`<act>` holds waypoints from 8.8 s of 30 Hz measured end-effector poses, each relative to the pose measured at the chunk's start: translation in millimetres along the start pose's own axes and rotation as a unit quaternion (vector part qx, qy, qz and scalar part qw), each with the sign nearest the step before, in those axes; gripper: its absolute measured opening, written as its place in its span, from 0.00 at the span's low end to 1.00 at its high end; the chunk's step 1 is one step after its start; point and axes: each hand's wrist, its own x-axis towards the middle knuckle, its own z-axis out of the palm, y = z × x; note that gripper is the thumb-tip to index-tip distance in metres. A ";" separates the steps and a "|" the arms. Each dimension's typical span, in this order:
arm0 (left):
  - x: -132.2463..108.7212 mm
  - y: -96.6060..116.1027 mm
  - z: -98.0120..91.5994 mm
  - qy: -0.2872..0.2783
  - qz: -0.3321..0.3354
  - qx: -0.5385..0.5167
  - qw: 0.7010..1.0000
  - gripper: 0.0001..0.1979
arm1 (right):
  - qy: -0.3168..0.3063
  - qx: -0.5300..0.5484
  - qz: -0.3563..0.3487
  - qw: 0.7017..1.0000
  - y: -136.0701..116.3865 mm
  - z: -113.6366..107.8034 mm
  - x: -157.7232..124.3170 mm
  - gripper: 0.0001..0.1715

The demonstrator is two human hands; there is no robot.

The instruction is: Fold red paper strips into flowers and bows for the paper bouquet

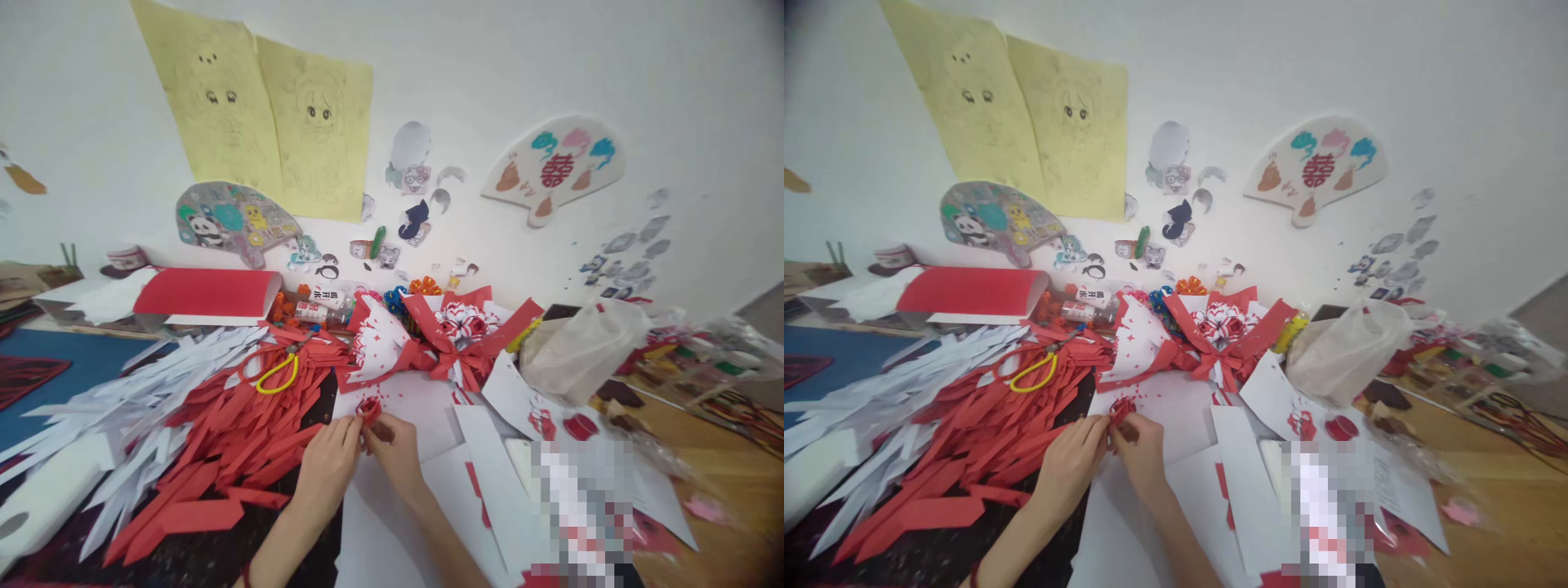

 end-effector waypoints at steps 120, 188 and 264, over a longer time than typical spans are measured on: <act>7.8 -152.6 -96.4 -0.080 -0.254 0.256 0.929 0.16 | -0.078 -0.330 -0.198 0.920 17.5 33.4 -26.5 0.15; -31.0 -20.7 -27.3 -0.041 -0.269 -0.480 0.834 0.15 | -0.121 -0.025 -0.067 0.990 -2.6 8.3 -21.9 0.16; -16.3 -11.9 -48.0 -0.029 -0.294 -0.530 0.795 0.15 | -0.160 0.158 0.003 0.974 -11.3 6.6 -21.9 0.23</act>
